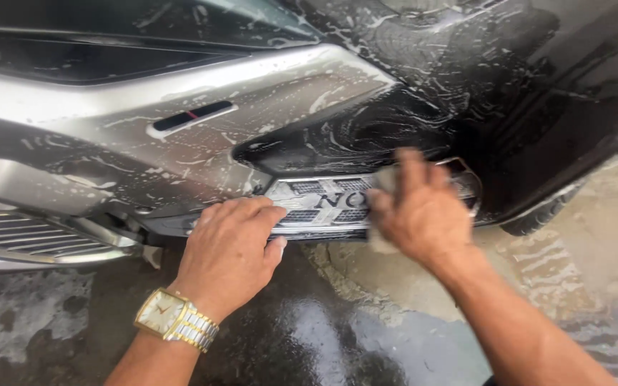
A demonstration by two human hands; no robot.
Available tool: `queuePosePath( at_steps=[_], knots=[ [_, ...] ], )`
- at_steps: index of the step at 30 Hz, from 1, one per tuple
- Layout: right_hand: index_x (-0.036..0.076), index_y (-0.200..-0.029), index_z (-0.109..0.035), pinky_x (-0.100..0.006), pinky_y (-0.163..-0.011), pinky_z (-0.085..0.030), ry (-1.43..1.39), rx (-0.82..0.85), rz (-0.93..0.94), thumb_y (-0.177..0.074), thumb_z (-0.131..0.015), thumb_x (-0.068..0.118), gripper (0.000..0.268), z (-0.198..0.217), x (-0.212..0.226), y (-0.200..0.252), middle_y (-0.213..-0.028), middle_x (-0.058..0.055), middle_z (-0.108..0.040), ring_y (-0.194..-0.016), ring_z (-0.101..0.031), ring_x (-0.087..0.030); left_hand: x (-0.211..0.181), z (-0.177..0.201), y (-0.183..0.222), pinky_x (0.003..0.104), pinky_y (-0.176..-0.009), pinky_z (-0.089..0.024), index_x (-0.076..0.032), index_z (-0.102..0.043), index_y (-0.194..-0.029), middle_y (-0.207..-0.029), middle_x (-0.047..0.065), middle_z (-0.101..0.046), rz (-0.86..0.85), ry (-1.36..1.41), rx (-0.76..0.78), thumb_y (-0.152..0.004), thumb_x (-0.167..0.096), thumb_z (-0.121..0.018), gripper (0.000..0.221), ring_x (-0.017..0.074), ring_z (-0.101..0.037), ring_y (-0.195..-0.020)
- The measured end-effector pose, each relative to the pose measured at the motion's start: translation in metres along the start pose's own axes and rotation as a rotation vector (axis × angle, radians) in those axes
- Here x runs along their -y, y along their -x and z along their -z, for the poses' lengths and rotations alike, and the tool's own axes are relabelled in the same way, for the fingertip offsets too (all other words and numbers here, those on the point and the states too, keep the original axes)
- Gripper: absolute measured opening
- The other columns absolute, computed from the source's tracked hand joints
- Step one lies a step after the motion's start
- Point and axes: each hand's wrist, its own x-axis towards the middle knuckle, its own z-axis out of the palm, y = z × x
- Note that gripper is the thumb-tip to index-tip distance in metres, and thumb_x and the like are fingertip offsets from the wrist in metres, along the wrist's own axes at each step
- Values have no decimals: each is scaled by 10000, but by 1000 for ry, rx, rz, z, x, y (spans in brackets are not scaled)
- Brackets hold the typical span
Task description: The person scrubs a grey scooter with a soapy cloth, starting at the front wheel and headlight area. They continue cleaning the side panels, the footrest, and the seat, ensuring the soap is worked into the surfaces.
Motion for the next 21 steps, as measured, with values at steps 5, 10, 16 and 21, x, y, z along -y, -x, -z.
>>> queuePosePath(
  at_steps=[5, 10, 16, 21],
  knots=[
    [262, -1202, -467, -552, -820, -401, -210, 154, -185, -826, -365, 551, 485, 6, -11, -12, -1130, -192, -456, -985, -524, -445, 3, 2, 3, 451, -881, -368, -120, -572, -1124, -1181, 42, -545, 101, 68, 48, -766, -252, -552, 382, 263, -506, -1046],
    [207, -1394, -19, -553, -962, -285, -140, 445, 145, -701, -441, 687, 943, 33, 10, 18, -1424, -199, 34, -1227, -200, -436, -7, -3, -9, 468, -786, -412, -132, -611, -1055, -1091, 43, -597, 14, -17, -79, -737, -247, -584, 339, 272, -569, -918],
    [212, -1301, -301, -564, -853, -330, 18, 181, 582, -641, -615, 642, 848, -4, -21, -9, -1306, -147, -322, -1147, -318, -373, -3, 3, -9, 495, -745, -415, -131, -599, -1058, -1116, 52, -595, 47, 32, -55, -749, -246, -566, 332, 272, -574, -943],
    [103, -1228, -331, -505, -575, -509, -98, 52, 96, -796, -461, 617, 684, -2, -13, 1, -957, -213, -521, -771, -591, -390, 1, 5, -2, 453, -763, -420, -89, -604, -1058, -1082, 64, -599, 40, 111, -75, -757, -213, -571, 327, 256, -559, -974]
  ],
)
